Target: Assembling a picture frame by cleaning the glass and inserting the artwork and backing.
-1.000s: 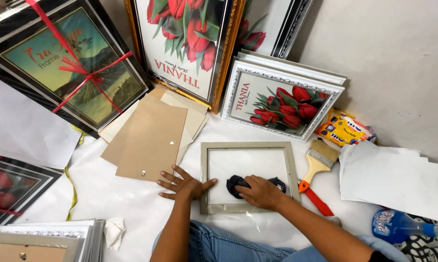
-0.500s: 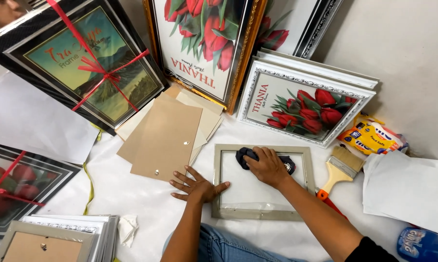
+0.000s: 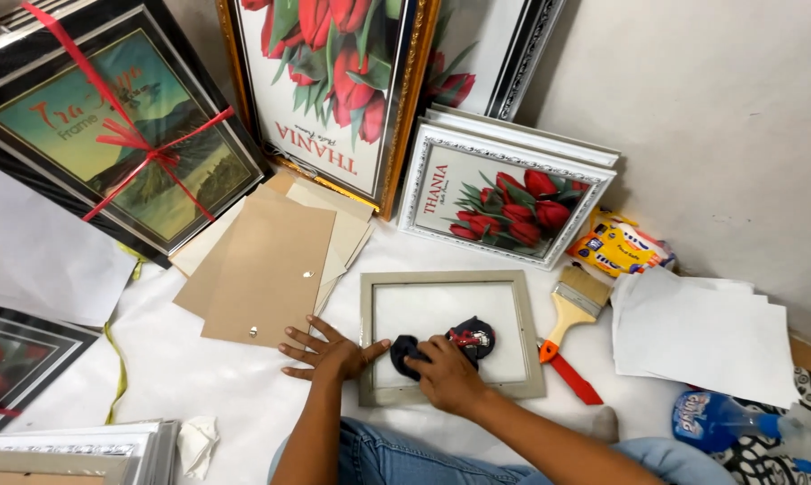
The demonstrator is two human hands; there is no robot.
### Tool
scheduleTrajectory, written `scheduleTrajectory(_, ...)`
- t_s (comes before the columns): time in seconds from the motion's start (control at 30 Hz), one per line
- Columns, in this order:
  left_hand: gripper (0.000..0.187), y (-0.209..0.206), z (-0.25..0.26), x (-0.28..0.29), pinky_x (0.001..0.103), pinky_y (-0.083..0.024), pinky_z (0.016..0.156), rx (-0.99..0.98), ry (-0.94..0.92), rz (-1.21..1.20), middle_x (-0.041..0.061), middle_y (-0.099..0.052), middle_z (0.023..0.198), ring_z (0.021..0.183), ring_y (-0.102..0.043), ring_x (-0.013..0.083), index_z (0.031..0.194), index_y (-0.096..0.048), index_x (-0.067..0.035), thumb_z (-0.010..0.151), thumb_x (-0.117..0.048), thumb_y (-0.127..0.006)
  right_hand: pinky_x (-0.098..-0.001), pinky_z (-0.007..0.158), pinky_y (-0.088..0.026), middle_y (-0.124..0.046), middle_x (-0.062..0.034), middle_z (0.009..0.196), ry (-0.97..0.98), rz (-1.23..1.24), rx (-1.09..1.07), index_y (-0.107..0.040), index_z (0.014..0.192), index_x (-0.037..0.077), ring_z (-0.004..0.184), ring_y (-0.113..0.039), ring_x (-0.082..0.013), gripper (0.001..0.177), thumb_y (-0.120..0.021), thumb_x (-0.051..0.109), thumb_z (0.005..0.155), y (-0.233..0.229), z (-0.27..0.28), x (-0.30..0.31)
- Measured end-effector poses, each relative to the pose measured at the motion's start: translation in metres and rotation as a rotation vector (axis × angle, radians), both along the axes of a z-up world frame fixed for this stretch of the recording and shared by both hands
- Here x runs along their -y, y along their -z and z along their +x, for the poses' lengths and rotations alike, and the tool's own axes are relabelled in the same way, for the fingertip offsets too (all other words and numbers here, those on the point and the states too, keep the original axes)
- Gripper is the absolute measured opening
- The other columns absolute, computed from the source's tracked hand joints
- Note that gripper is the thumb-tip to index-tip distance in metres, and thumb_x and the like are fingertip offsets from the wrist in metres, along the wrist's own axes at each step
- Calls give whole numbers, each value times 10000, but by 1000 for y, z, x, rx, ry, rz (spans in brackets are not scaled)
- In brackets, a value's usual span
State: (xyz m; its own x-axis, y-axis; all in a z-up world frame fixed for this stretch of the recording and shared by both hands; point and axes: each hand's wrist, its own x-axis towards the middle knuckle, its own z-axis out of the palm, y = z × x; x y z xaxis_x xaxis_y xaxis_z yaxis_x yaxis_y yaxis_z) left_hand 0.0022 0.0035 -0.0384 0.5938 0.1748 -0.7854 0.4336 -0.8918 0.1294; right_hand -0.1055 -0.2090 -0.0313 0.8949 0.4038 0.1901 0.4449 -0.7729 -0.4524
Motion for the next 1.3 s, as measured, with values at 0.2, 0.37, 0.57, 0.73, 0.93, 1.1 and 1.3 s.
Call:
scheduleTrajectory(0.2, 1620, 2, 0, 0, 814, 156, 981, 8, 2, 16, 449, 428, 1515, 1296, 442, 667, 1556, 297, 39, 715, -942, -681, -385, 892, -468, -606, -107, 1105, -104, 18, -60, -765, 1094, 60, 1013, -516, -300, 361, -640, 25, 757, -11, -10, 1)
scheduleTrajectory(0.37, 1644, 2, 1, -1, 808, 150, 998, -5, -13, 3, 444, 418, 1526, 1312, 435, 658, 1562, 289, 33, 687, -954, -692, -383, 947, -480, -584, -87, 1205, -31, -95, -94, -757, 1169, 150, 1044, -496, -277, 406, -660, 34, 792, 10, 25, 6)
scheduleTrajectory(0.57, 1542, -40, -4, 0, 741, 169, 1109, -36, -105, -74, 293, 391, 1603, 1433, 373, 557, 1587, 308, -87, 752, -829, -755, -431, 898, -523, -571, -68, 1172, -9, -243, 86, -663, 1216, 277, 1076, -565, -325, 375, -533, 137, 893, 41, 96, 15)
scheduleTrajectory(0.73, 1513, -51, -1, 0, 746, 170, 1104, -53, -110, -74, 297, 381, 1607, 1439, 364, 558, 1584, 312, -78, 776, -807, -738, -412, 906, -503, -555, -69, 1128, -12, -257, 116, -651, 1191, 263, 1049, -560, -311, 339, -496, 128, 921, 40, 121, 5)
scheduleTrajectory(0.93, 1524, -50, -3, 0, 745, 180, 1101, -55, -105, -66, 295, 380, 1609, 1443, 359, 555, 1584, 314, -80, 763, -807, -745, -391, 901, -475, -562, -63, 1055, 15, -166, 189, -680, 1125, 247, 975, -584, -288, 291, -507, 138, 918, 47, 101, -1)
scheduleTrajectory(1.1, 1542, -36, -3, 0, 741, 165, 1114, -35, -95, -67, 294, 383, 1607, 1441, 361, 556, 1585, 312, -90, 753, -808, -769, -401, 865, -491, -569, -73, 1050, 1, -45, 134, -709, 1089, 240, 944, -581, -302, 276, -517, 171, 903, 36, 57, -4)
scheduleTrajectory(1.3, 1504, -20, -4, 0, 756, 152, 1105, 9, -87, -24, 291, 367, 1614, 1440, 352, 561, 1593, 299, -103, 779, -780, -769, -426, 848, -506, -561, -90, 1027, -46, 81, -82, -736, 1021, 216, 932, -582, -333, 225, -569, 166, 879, 21, 18, 8)
